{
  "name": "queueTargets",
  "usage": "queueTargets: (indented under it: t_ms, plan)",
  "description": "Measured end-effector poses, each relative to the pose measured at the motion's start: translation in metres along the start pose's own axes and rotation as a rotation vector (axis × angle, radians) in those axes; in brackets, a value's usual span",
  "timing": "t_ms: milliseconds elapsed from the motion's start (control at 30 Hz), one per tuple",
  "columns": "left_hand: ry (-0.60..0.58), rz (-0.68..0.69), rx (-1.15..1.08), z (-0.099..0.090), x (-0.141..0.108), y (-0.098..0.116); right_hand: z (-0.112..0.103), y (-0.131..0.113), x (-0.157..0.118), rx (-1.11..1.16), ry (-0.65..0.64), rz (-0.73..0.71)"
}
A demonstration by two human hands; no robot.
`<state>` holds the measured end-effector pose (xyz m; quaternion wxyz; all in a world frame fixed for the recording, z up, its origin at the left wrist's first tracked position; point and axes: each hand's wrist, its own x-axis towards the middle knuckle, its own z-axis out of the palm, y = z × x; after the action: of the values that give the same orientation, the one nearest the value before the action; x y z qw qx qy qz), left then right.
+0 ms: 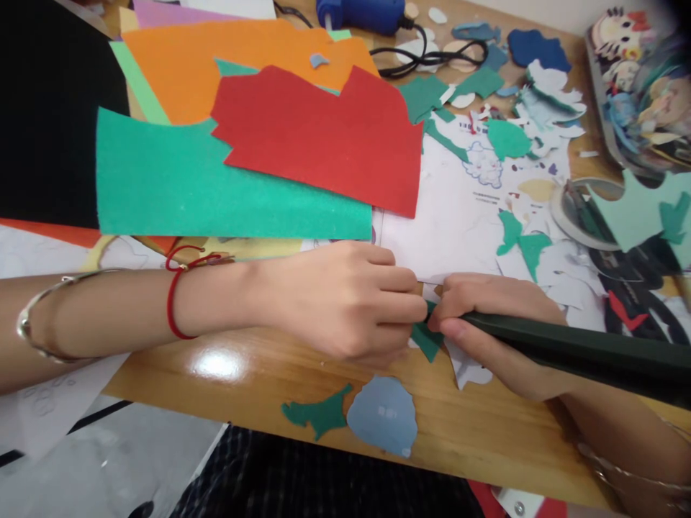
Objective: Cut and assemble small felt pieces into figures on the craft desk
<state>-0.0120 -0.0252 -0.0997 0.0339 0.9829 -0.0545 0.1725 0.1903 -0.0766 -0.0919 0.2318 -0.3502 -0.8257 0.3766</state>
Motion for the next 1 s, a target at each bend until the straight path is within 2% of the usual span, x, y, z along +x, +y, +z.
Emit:
queueTargets:
  t_ms: [133,500,1000]
  plan:
    - [-0.032,0.007,-0.026,-0.0003,0.0007,0.0018,-0.0004,-0.0011,0.0000,0.006,-0.011,0.018]
    - [-0.063,-0.142,-0.117,-0.0029,0.0048,0.0066,-0.0005,-0.0004,-0.0001,-0.008,-0.038,0.013]
    - [-0.058,-0.126,-0.135,-0.0002,0.0025,0.0086,-0.0001,-0.0009,-0.0028,-0.051,-0.021,0.046]
